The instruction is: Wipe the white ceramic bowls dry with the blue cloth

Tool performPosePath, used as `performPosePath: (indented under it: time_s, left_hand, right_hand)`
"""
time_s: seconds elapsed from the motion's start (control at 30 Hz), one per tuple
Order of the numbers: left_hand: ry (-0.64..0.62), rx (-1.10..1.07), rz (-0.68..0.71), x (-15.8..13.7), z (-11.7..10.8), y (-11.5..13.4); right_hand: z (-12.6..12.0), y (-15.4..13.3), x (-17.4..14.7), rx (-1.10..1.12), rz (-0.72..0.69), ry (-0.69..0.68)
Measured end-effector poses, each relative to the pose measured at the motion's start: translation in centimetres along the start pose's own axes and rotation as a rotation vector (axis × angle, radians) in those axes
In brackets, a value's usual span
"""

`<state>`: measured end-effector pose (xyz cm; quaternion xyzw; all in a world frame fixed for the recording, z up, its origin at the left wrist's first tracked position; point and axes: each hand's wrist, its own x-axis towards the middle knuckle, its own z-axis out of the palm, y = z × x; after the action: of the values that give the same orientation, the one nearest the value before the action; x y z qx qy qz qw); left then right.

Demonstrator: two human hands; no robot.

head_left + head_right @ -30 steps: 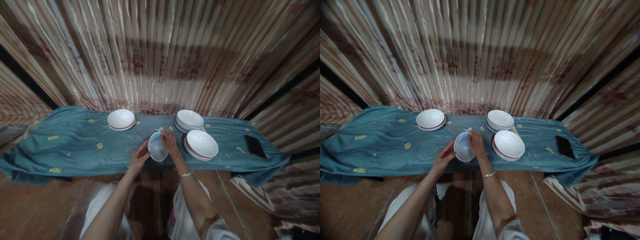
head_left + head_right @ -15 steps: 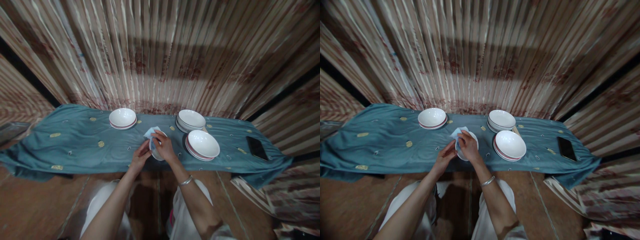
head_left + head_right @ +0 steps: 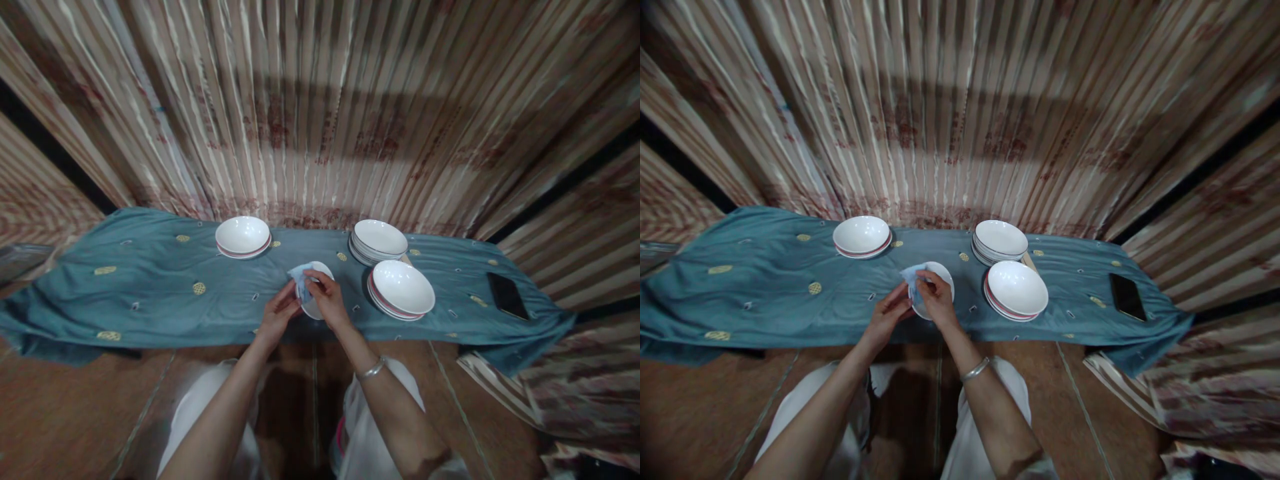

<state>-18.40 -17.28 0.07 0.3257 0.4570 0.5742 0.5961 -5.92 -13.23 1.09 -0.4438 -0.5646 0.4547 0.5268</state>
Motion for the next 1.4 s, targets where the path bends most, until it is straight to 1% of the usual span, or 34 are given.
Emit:
performPosePath:
  time_s: [0.07, 0.17, 0.3, 0.4, 0.5, 0.57, 0.7, 0.8, 0.87, 0.93, 1.03, 1.1, 1.13, 1.2, 1.27, 1.33, 1.4]
  left_hand:
    - [0.028, -0.009, -0.009, 0.1, 0.0, -0.2]
    - [0.028, -0.024, -0.020, 0.2, -0.2, -0.5]
    - [0.006, -0.069, -0.035, 0.1, -0.4, -0.3]
    - [-0.039, -0.105, -0.043, -0.2, -0.6, 0.2]
    - [-0.063, -0.111, -0.070, -0.4, -0.5, 0.9]
    - [-0.054, -0.100, -0.089, -0.5, -0.4, 1.2]
    - [-0.038, -0.070, -0.082, -0.4, -0.4, 1.1]
    - [-0.019, -0.048, -0.063, -0.2, -0.5, 0.7]
    - [-0.011, -0.041, -0.057, -0.1, -0.5, 0.5]
    - [-0.008, -0.040, -0.055, 0.0, -0.5, 0.5]
    - [-0.001, -0.039, -0.054, 0.0, -0.4, 0.6]
    - [0.007, -0.034, -0.050, -0.1, -0.3, 0.8]
    - [0.012, -0.032, -0.049, -0.1, -0.3, 0.9]
    - [0.020, -0.032, -0.050, -0.1, -0.2, 1.0]
    - [0.024, -0.035, -0.054, -0.1, -0.2, 1.0]
    - [0.026, -0.038, -0.057, 0.0, -0.3, 1.0]
    - [0.025, -0.042, -0.055, 0.1, -0.4, 0.8]
  right_hand:
    - [-0.1, -0.1, 0.2, 0.049, 0.021, -0.020]
    - [-0.1, -0.2, 0.3, 0.082, 0.046, -0.057]
    - [-0.1, -0.1, 0.4, 0.100, 0.080, -0.138]
    - [-0.2, 0.2, 0.4, 0.107, 0.112, -0.184]
    - [-0.4, 0.4, 0.3, 0.057, 0.133, -0.217]
    - [-0.7, 0.5, 0.1, 0.012, 0.138, -0.255]
    - [-1.3, 0.7, -0.4, -0.061, 0.123, -0.344]
    - [-1.9, 0.9, -0.7, -0.138, 0.088, -0.388]
    - [-2.3, 0.8, -0.9, -0.222, 0.027, -0.419]
    - [-2.7, 0.5, -1.0, -0.360, -0.062, -0.451]
    - [-3.2, 0.1, -1.1, -0.626, -0.224, -0.519]
    - [-3.4, 0.0, -1.1, -0.778, -0.308, -0.534]
    - [-3.5, 0.1, -1.1, -0.840, -0.328, -0.524]
    - [-3.6, 0.3, -1.2, -0.931, -0.320, -0.496]
    - [-3.6, 0.4, -1.2, -0.975, -0.282, -0.491]
    - [-3.6, 0.3, -1.3, -0.966, -0.247, -0.504]
    - [-3.6, 0.0, -1.4, -0.900, -0.225, -0.536]
